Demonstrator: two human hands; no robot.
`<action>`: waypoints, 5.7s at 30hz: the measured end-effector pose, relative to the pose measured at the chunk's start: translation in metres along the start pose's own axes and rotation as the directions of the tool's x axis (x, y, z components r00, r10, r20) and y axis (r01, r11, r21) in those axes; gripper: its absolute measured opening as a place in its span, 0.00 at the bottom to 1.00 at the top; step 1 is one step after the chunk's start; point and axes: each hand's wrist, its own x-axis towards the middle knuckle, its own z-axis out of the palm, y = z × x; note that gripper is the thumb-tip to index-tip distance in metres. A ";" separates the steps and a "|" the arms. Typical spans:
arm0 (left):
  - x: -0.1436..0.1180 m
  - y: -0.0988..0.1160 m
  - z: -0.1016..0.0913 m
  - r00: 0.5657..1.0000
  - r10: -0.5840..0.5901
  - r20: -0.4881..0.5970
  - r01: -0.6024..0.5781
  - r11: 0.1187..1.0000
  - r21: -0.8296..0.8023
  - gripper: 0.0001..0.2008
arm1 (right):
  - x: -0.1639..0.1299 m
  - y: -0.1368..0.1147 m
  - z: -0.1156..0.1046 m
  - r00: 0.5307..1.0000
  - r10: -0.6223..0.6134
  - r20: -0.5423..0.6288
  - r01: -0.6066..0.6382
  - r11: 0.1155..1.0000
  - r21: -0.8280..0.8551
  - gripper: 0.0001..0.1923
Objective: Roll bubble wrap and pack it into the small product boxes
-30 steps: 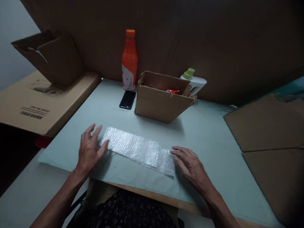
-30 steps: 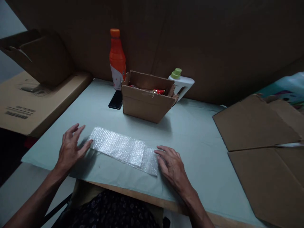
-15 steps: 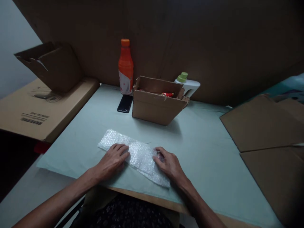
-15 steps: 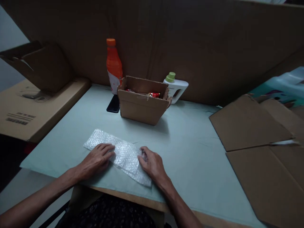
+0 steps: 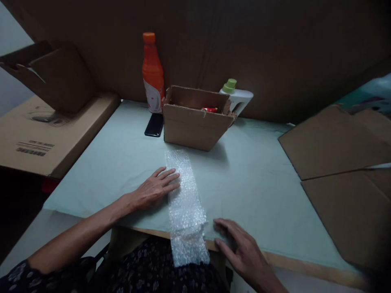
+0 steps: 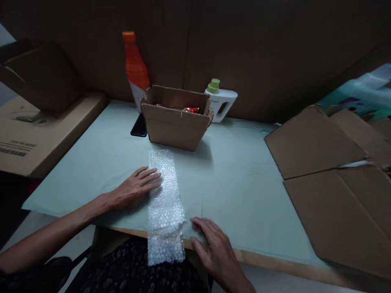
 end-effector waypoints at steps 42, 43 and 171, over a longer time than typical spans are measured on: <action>-0.085 0.125 0.015 0.855 -0.502 -0.128 0.258 0.627 -0.735 0.41 | 0.029 -0.037 0.049 0.961 -0.151 -0.232 0.201 0.956 0.212 0.11; -0.080 0.127 0.019 0.829 -0.539 -0.145 0.285 0.632 -0.721 0.37 | 0.032 -0.039 0.049 0.974 -0.068 -0.217 0.126 0.955 0.267 0.13; 0.093 -0.014 -0.114 0.814 -0.031 -0.581 0.117 0.987 0.112 0.12 | 0.061 0.054 -0.148 0.988 0.070 -0.136 0.002 0.883 0.470 0.12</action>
